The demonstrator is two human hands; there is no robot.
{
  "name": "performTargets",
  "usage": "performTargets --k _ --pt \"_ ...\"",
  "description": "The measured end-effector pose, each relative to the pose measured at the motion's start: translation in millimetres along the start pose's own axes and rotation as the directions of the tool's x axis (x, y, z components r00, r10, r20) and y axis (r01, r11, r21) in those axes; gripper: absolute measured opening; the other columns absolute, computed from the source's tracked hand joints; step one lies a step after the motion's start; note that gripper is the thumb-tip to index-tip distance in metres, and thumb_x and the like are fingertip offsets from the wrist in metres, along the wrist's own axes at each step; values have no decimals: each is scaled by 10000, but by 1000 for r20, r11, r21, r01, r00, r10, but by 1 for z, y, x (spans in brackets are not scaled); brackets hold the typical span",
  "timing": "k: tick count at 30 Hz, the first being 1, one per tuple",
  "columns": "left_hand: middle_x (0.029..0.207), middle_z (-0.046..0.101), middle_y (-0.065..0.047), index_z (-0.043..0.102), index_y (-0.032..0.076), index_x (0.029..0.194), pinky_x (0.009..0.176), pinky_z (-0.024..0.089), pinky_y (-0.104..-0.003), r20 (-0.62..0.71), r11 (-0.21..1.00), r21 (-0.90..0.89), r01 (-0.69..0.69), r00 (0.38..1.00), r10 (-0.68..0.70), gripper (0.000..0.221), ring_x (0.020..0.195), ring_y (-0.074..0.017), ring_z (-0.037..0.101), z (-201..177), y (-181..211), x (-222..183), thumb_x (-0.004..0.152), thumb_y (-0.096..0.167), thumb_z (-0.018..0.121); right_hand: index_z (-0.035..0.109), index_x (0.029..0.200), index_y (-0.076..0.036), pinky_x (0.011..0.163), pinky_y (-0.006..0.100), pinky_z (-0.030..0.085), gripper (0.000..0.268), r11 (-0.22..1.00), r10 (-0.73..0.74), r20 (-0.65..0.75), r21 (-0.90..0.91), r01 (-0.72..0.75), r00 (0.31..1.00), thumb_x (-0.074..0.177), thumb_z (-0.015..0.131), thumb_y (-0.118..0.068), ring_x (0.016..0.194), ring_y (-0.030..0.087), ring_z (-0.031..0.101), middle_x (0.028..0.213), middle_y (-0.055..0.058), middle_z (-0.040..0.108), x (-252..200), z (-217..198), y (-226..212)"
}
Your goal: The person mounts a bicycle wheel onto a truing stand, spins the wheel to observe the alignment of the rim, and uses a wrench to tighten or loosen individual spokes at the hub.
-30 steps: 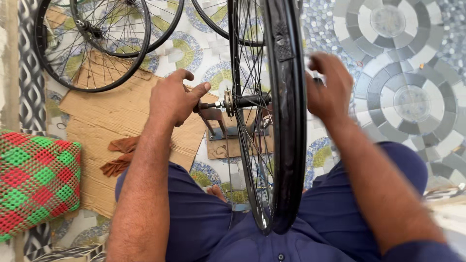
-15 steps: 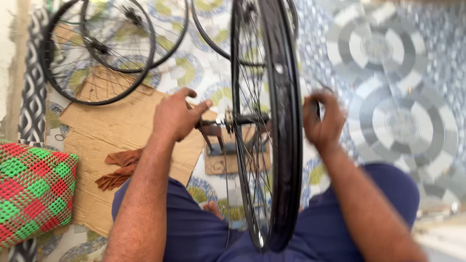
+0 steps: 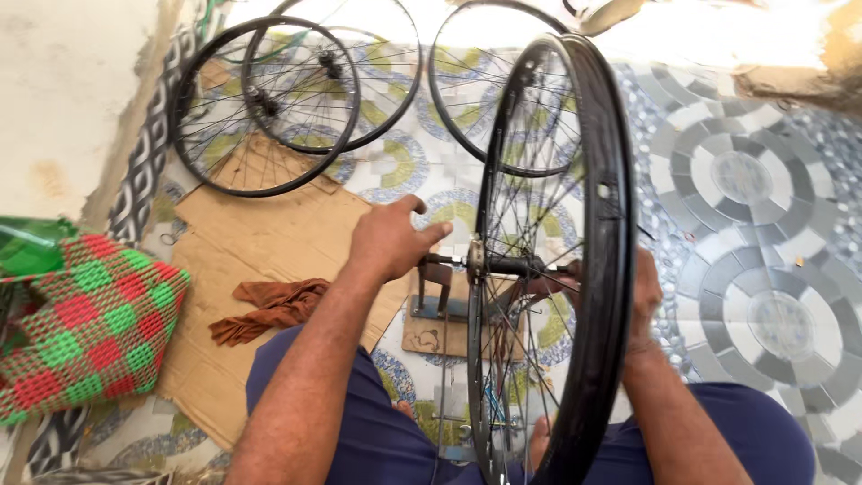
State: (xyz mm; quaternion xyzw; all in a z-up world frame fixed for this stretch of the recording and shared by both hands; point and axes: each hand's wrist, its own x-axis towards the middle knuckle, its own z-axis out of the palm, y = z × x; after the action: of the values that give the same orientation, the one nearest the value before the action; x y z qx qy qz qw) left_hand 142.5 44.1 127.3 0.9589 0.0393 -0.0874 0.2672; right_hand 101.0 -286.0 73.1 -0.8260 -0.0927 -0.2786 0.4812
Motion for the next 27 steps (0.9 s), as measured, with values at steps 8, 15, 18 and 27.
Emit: performTargets --k 8,15,18,27 --pt "1065 746 -178 693 109 1227 931 529 -479 -20 998 -3 -58 998 57 634 1061 -338 692 0 0 -2 871 632 661 752 861 -1 621 392 548 467 676 707 367 -603 -424 604 959 724 -457 686 269 717 745 165 754 62 -8 -28" --pt "1056 753 -159 680 113 1240 924 532 -469 15 998 19 -51 999 51 639 1041 -322 704 2 -1 1 869 633 668 773 980 -20 652 425 534 333 888 -199 54 -412 204 978 875 782 -336 788 305 695 883 190 693 3 -8 13" --pt "989 778 -134 687 117 1237 907 544 -460 4 999 -4 -45 999 45 621 1014 -307 721 -1 -1 -1 868 616 669 811 1020 -76 664 452 564 295 922 86 538 -361 137 839 755 790 -205 766 354 722 870 176 747 58 -18 39" --pt "943 792 -99 674 112 1246 878 558 -434 34 1000 -6 -5 999 5 620 954 -265 742 -1 -1 0 883 614 663 686 1067 33 854 423 595 314 920 -339 -58 -228 319 939 1007 709 -274 1006 342 712 1069 247 701 1 -1 1"
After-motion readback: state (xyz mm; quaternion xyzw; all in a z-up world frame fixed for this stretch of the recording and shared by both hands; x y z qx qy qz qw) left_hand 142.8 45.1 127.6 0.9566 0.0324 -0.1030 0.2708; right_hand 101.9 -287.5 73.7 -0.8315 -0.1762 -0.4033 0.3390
